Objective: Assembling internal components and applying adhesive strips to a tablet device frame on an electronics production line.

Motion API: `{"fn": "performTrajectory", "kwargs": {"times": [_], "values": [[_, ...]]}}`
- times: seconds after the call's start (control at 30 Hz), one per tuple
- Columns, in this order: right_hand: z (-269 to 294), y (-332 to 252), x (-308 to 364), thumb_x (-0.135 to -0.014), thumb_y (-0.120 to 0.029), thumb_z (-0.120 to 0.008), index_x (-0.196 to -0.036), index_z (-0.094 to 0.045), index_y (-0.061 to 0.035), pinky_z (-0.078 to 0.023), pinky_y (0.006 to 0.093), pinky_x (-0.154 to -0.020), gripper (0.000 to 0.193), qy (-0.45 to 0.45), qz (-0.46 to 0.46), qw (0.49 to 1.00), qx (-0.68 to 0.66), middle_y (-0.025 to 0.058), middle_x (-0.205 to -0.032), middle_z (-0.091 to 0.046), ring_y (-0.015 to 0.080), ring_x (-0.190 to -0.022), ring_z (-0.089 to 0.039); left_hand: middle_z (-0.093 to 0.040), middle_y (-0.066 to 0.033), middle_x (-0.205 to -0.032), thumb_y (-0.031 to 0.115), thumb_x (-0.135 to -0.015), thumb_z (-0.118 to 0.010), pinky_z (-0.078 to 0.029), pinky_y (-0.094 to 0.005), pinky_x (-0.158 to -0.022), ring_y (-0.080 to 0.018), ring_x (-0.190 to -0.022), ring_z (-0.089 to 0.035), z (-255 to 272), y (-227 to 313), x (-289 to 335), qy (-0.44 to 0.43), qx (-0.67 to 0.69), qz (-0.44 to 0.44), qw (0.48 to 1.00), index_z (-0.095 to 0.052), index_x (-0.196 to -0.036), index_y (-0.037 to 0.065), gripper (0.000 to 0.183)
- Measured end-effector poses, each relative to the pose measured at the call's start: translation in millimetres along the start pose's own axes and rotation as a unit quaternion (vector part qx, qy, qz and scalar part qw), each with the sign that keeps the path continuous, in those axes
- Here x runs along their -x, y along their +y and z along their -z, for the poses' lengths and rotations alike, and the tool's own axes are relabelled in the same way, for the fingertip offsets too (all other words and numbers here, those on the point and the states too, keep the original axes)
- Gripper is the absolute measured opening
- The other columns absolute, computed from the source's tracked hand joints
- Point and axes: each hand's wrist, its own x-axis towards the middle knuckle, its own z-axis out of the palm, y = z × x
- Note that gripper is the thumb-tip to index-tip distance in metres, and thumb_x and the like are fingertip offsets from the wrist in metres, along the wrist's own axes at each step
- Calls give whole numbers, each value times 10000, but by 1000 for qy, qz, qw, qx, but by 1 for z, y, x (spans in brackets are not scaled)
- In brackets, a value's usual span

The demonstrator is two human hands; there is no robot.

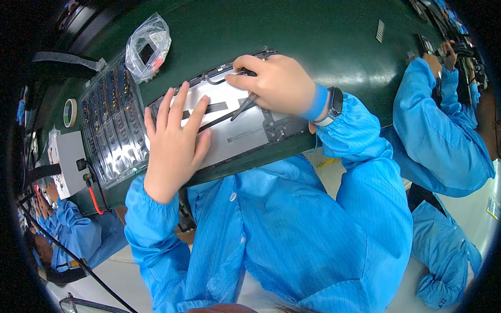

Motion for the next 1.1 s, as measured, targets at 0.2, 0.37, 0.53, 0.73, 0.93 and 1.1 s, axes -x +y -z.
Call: {"fn": "performTrajectory", "kwargs": {"times": [0.2, 0.37, 0.53, 0.73, 0.93, 1.1], "values": [[-2, -9, -12, -608, -57, -670, -1085, -579, -204, -480, 295, -597, 508, -16, 40, 999, 26, 21, -1007, -546, 201, -662, -571, -381, -132, -1304, 201, -721, -612, -232, -605, -939, -345, -1203, -348, 29, 26, 35, -36, 127, 2, 991, -543, -1139, 144, 427], [2, -8, -24, -618, -49, -655, -1023, -611, -166, -479, 298, -600, 424, -22, 51, 998, 15, 9, -982, -558, 191, -666, -582, -433, -116, -1262, 138, -713, -601, -287, -547, -937, -328, -1166, -403, 19, 31, 50, -24, 315, -33, 948, -566, -1107, 146, 396], [-11, -7, -34, -609, -22, -638, -1023, -613, -123, -483, 300, -615, 427, -8, -8, 998, -69, 8, -989, -564, 169, -657, -588, -486, -98, -1204, 92, -714, -592, -324, -519, -916, -288, -1085, -480, 10, 37, 54, -3, 371, -52, 927, -571, -1063, 106, 350], [-9, -11, -38, -600, -44, -646, -1064, -598, -119, -474, 295, -612, 472, -31, 17, 999, -10, 7, -1017, -559, 182, -648, -579, -501, -98, -1184, 50, -720, -576, -339, -492, -911, -285, -1055, -498, -4, 42, 62, -27, 458, -53, 887, -580, -1052, 92, 334], [-5, -24, -46, -585, -95, -659, -1080, -591, -123, -465, 292, -608, 501, -75, 43, 991, 102, 3, -1028, -555, 205, -639, -566, -522, -109, -1136, 34, -711, -569, -413, -391, -856, -281, -1018, -517, -1, 36, 60, 0, 511, -30, 859, -594, -1026, 54, 316], [-6, 8, -49, -602, -51, -617, -1066, -611, -130, -475, 303, -620, 470, -75, 65, 995, -3, 33, -1005, -575, 226, -686, -584, -538, -103, -1060, 92, -728, -582, -418, -382, -813, -276, -959, -520, 6, 1, 18, 56, 209, 10, 976, -583, -1051, 81, 323]]}}
